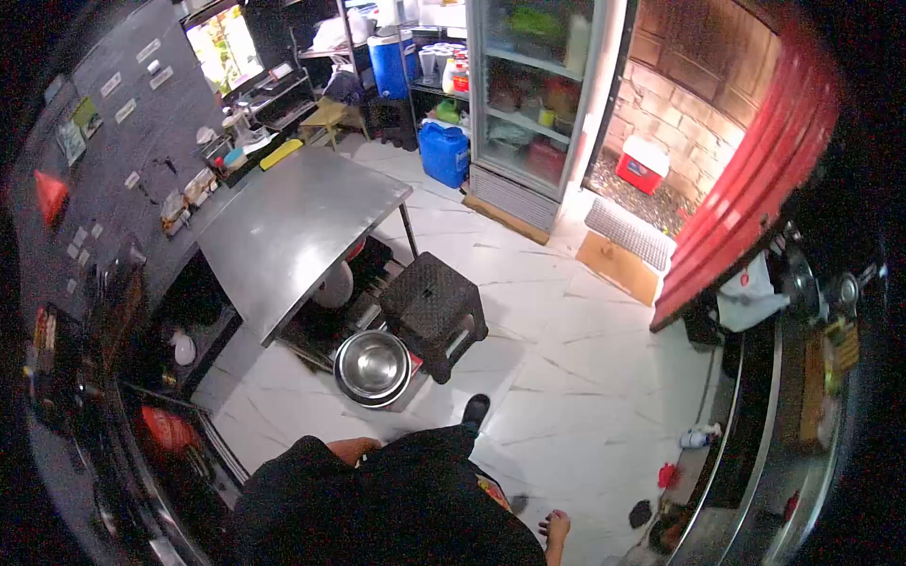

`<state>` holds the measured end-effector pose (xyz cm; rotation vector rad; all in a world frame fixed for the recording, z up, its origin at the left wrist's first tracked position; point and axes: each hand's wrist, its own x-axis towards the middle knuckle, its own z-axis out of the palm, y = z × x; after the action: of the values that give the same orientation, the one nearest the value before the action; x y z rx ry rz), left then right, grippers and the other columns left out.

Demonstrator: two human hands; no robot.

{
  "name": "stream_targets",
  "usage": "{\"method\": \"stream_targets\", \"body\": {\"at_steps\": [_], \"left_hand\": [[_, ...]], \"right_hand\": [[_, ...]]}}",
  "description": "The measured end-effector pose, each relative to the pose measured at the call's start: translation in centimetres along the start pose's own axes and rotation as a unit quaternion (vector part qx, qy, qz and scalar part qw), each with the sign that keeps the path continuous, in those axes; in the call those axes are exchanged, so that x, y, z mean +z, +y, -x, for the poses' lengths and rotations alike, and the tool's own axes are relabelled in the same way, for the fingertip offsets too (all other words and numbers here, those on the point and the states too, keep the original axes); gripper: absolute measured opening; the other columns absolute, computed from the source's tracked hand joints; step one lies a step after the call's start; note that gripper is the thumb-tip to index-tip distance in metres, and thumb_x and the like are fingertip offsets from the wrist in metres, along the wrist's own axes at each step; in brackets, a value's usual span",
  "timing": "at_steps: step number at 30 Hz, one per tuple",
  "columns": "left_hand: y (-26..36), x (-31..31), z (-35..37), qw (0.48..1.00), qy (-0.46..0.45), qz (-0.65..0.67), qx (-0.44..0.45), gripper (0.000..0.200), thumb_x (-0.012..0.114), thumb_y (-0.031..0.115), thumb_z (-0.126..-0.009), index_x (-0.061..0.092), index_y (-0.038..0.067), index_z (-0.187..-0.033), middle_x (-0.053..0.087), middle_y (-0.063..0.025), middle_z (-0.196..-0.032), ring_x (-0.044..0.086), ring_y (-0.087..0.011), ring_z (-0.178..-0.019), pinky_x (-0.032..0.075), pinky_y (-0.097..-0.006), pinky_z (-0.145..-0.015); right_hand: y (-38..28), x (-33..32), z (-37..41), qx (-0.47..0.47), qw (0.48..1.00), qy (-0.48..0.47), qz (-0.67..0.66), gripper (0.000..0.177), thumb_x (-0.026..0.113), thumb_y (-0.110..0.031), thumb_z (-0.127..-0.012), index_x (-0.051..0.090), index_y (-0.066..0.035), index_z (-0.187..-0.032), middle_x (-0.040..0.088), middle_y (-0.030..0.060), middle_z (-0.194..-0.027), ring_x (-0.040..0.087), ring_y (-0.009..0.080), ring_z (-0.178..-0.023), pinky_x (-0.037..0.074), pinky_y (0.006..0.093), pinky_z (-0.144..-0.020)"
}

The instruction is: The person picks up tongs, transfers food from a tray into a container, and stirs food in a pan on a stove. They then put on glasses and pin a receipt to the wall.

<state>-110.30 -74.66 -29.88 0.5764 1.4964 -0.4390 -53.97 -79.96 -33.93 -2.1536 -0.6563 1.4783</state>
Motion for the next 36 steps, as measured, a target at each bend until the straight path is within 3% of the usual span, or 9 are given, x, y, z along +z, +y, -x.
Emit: {"method": "stream_targets", "body": {"at_steps": [10, 18, 20, 21, 25, 27, 29, 31, 36], "left_hand": [[15.5, -6.4, -4.5, 0.997, 0.022, 0.058, 0.055, 0.048, 0.060, 0.019, -0.079, 0.048, 0.007, -0.124, 0.054, -0.0170, -0.120, 0.055, -0.0325, -0.106, 0.049, -0.0501, -0.074], [26.8, -12.9, -5.5, 0.984, 0.133, 0.052, 0.103, 0.049, 0.059, 0.020, -0.080, 0.046, 0.008, -0.126, 0.052, -0.0172, -0.123, 0.053, -0.0343, -0.110, 0.048, -0.0521, -0.077], [30.3, -12.5, -3.9, 0.879, 0.470, 0.083, 0.007, 0.038, 0.053, 0.026, -0.082, 0.055, 0.011, -0.116, 0.057, -0.0160, -0.116, 0.053, -0.0341, -0.111, 0.044, -0.0512, -0.085], [31.6, -13.3, -3.7, 0.877, 0.472, 0.093, 0.002, 0.038, 0.053, 0.026, -0.082, 0.055, 0.011, -0.116, 0.057, -0.0160, -0.116, 0.053, -0.0341, -0.111, 0.044, -0.0512, -0.085], [34.9, -15.5, -6.7, 0.894, 0.401, 0.134, 0.146, 0.033, 0.046, 0.030, -0.084, 0.063, 0.009, -0.102, 0.063, -0.0186, -0.102, 0.059, -0.0346, -0.098, 0.046, -0.0427, -0.083], [36.3, -16.7, -9.5, 0.946, 0.236, -0.038, 0.217, 0.035, 0.049, 0.033, -0.083, 0.062, 0.010, -0.104, 0.061, -0.0195, -0.104, 0.058, -0.0353, -0.099, 0.047, -0.0430, -0.081], [36.3, -17.2, -11.1, 0.891, 0.123, -0.282, 0.335, 0.052, 0.051, 0.049, -0.082, 0.057, 0.010, -0.115, 0.062, -0.0144, -0.106, 0.060, -0.0257, -0.095, 0.047, -0.0362, -0.081], [37.6, -16.2, -14.8, 0.981, 0.084, 0.045, 0.171, 0.052, 0.051, 0.049, -0.082, 0.057, 0.009, -0.115, 0.062, -0.0148, -0.106, 0.060, -0.0262, -0.096, 0.047, -0.0364, -0.081], [42.6, -18.7, -10.1, 0.964, 0.088, 0.226, 0.105, 0.053, 0.050, 0.049, -0.082, 0.058, 0.008, -0.114, 0.061, -0.0157, -0.106, 0.059, -0.0274, -0.096, 0.047, -0.0368, -0.081]], "right_hand": [[-24.2, 3.4, -9.9, -0.053, 0.976, -0.116, 0.175, 0.033, 0.054, -0.013, -0.082, 0.054, -0.002, -0.113, 0.063, 0.0134, -0.085, 0.064, 0.0226, -0.062, 0.050, 0.0332, -0.047], [-22.5, 1.4, -32.8, -0.236, 0.868, -0.134, 0.415, 0.028, 0.062, -0.026, -0.078, 0.068, -0.003, -0.093, 0.067, 0.0137, -0.080, 0.065, 0.0244, -0.075, 0.050, 0.0348, -0.067], [-25.8, 2.2, -35.6, -0.239, 0.828, -0.172, 0.477, 0.030, 0.062, -0.029, -0.077, 0.068, -0.003, -0.091, 0.067, 0.0133, -0.081, 0.065, 0.0250, -0.076, 0.049, 0.0356, -0.067], [-27.9, 2.8, -36.6, -0.230, 0.830, -0.177, 0.477, 0.030, 0.062, -0.029, -0.077, 0.068, -0.003, -0.091, 0.067, 0.0131, -0.081, 0.065, 0.0248, -0.076, 0.049, 0.0355, -0.067], [-37.1, 5.9, -40.5, -0.223, 0.831, -0.195, 0.470, 0.029, 0.062, -0.029, -0.078, 0.068, -0.003, -0.090, 0.066, 0.0124, -0.080, 0.065, 0.0239, -0.076, 0.049, 0.0351, -0.067], [-41.6, 7.6, -42.6, -0.221, 0.833, -0.204, 0.465, 0.029, 0.062, -0.029, -0.078, 0.067, -0.003, -0.090, 0.066, 0.0120, -0.080, 0.064, 0.0235, -0.076, 0.049, 0.0349, -0.067], [-46.7, 9.0, -44.8, -0.222, 0.834, -0.213, 0.459, 0.029, 0.062, -0.029, -0.078, 0.067, -0.003, -0.090, 0.066, 0.0117, -0.080, 0.064, 0.0231, -0.076, 0.049, 0.0347, -0.067], [-51.5, 10.0, -46.9, -0.220, 0.834, -0.223, 0.454, 0.029, 0.062, -0.029, -0.078, 0.067, -0.003, -0.090, 0.066, 0.0114, -0.079, 0.064, 0.0227, -0.076, 0.049, 0.0345, -0.067], [-61.3, 11.3, -50.6, -0.208, 0.838, -0.245, 0.442, 0.030, 0.062, -0.029, -0.079, 0.067, -0.002, -0.090, 0.066, 0.0105, -0.079, 0.063, 0.0217, -0.076, 0.048, 0.0340, -0.067]]}}
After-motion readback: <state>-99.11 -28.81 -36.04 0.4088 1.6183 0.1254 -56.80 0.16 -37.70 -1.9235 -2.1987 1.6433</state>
